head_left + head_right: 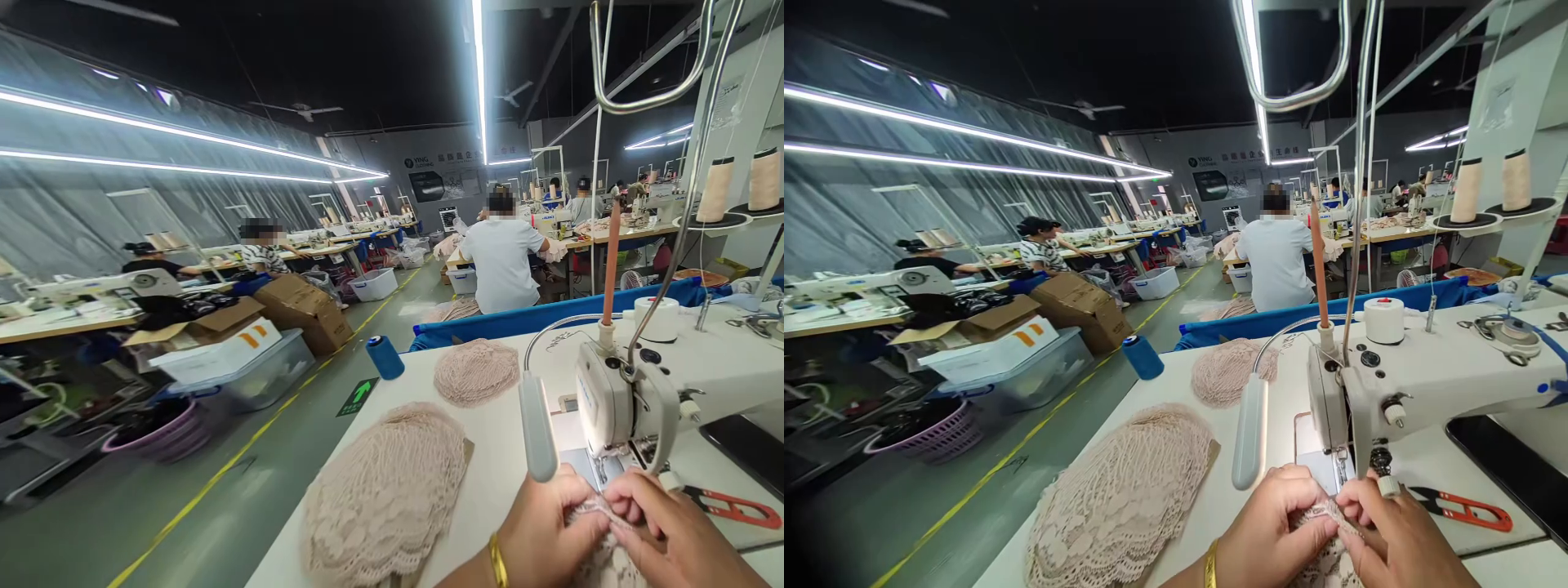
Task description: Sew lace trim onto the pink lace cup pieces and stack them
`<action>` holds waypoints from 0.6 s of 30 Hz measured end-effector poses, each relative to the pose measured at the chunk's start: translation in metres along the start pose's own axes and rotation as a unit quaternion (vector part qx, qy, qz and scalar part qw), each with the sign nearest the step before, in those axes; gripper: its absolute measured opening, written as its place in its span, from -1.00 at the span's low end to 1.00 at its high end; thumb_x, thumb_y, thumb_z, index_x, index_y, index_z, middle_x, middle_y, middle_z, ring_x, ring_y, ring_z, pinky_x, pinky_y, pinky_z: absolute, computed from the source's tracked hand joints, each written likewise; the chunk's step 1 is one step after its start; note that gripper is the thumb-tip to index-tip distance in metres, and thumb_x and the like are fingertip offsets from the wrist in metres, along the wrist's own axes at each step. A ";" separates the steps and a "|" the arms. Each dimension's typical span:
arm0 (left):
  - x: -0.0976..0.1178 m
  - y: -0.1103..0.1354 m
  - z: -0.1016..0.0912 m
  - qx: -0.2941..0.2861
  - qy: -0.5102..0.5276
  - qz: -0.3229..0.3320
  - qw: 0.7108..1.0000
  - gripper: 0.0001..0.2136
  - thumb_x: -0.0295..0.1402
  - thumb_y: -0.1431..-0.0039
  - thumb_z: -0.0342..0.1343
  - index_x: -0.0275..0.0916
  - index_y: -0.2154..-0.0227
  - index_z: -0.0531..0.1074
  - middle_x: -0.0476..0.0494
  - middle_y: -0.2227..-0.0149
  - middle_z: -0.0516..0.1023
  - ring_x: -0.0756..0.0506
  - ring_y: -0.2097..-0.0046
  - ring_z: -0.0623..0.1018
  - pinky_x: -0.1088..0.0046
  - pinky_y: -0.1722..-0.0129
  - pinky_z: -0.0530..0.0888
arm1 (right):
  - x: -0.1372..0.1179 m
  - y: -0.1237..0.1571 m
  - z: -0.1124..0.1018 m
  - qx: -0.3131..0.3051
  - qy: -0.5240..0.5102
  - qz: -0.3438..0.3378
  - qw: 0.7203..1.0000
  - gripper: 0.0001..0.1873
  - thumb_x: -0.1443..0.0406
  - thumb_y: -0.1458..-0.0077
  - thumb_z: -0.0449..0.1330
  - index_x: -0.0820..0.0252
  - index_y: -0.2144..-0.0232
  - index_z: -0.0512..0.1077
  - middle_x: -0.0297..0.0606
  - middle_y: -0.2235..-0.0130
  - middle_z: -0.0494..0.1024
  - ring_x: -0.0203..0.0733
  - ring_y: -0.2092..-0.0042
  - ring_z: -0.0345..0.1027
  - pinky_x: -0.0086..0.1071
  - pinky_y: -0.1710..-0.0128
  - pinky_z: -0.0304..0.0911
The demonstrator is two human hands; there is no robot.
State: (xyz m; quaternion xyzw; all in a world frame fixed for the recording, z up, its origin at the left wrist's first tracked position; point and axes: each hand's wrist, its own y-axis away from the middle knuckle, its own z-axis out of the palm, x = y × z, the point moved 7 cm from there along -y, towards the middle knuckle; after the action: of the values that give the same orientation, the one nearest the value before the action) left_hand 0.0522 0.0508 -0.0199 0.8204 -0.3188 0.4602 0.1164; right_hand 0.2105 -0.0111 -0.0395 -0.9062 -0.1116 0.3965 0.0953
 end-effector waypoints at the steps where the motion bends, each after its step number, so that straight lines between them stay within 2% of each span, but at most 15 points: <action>1: 0.000 0.001 0.001 0.001 -0.005 0.011 1.000 -0.74 -0.28 -0.16 0.25 -0.22 0.55 0.35 0.03 0.47 0.28 -0.05 0.34 0.34 0.44 0.29 0.25 | 0.000 0.000 0.000 -0.002 0.002 0.007 1.000 -0.72 0.03 -0.50 0.06 -0.07 0.13 0.52 -0.34 0.27 0.59 -0.13 0.27 0.50 -0.35 0.27 0.33; 6: 0.004 0.002 0.003 0.004 -0.026 0.056 0.998 -0.73 -0.27 -0.23 0.24 -0.22 0.53 0.36 0.02 0.47 0.28 -0.02 0.38 0.34 0.45 0.33 0.22 | -0.003 0.000 -0.001 0.000 0.012 0.013 1.000 -0.73 0.05 -0.52 0.08 -0.05 0.21 0.46 -0.43 0.39 0.52 -0.18 0.38 0.41 -0.39 0.35 0.27; 11: 0.003 0.003 0.004 0.016 -0.053 0.079 0.995 -0.70 -0.24 -0.23 0.24 -0.22 0.54 0.35 -0.03 0.45 0.37 -0.03 0.38 0.37 0.44 0.35 0.23 | -0.009 -0.002 -0.002 -0.003 0.003 -0.034 0.999 -0.72 0.14 -0.54 0.03 -0.02 0.27 0.40 -0.43 0.36 0.54 -0.21 0.39 0.43 -0.38 0.37 0.25; 14: 0.006 0.005 0.005 0.022 -0.066 0.090 0.993 -0.72 -0.23 -0.23 0.23 -0.21 0.54 0.39 -0.07 0.44 0.45 -0.07 0.34 0.42 0.43 0.30 0.30 | -0.009 -0.002 -0.003 0.004 0.013 -0.051 0.999 -0.72 0.19 -0.53 0.02 -0.01 0.29 0.38 -0.40 0.35 0.55 -0.19 0.38 0.45 -0.36 0.35 0.28; 17: 0.007 0.005 0.004 0.012 -0.030 0.056 0.998 -0.89 -0.28 -0.13 0.28 -0.17 0.32 0.60 -0.08 0.38 0.56 -0.11 0.29 0.48 0.42 0.20 0.41 | -0.010 -0.002 -0.004 0.012 0.022 -0.060 0.998 -0.74 0.22 -0.50 0.03 0.00 0.31 0.36 -0.39 0.35 0.54 -0.18 0.37 0.46 -0.33 0.32 0.31; 18: 0.007 0.005 0.005 0.000 -0.013 0.038 0.999 -0.80 -0.29 -0.08 0.30 -0.15 0.22 0.65 -0.07 0.36 0.58 -0.12 0.27 0.49 0.42 0.18 0.43 | -0.010 -0.001 -0.004 0.014 0.023 -0.060 0.998 -0.74 0.23 -0.50 0.03 0.00 0.31 0.36 -0.39 0.35 0.55 -0.18 0.37 0.47 -0.33 0.32 0.32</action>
State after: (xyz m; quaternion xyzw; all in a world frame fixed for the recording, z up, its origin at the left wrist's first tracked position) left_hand 0.0551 0.0419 -0.0177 0.8135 -0.3509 0.4539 0.0948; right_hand 0.2068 -0.0130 -0.0293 -0.9051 -0.1583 0.3710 0.1342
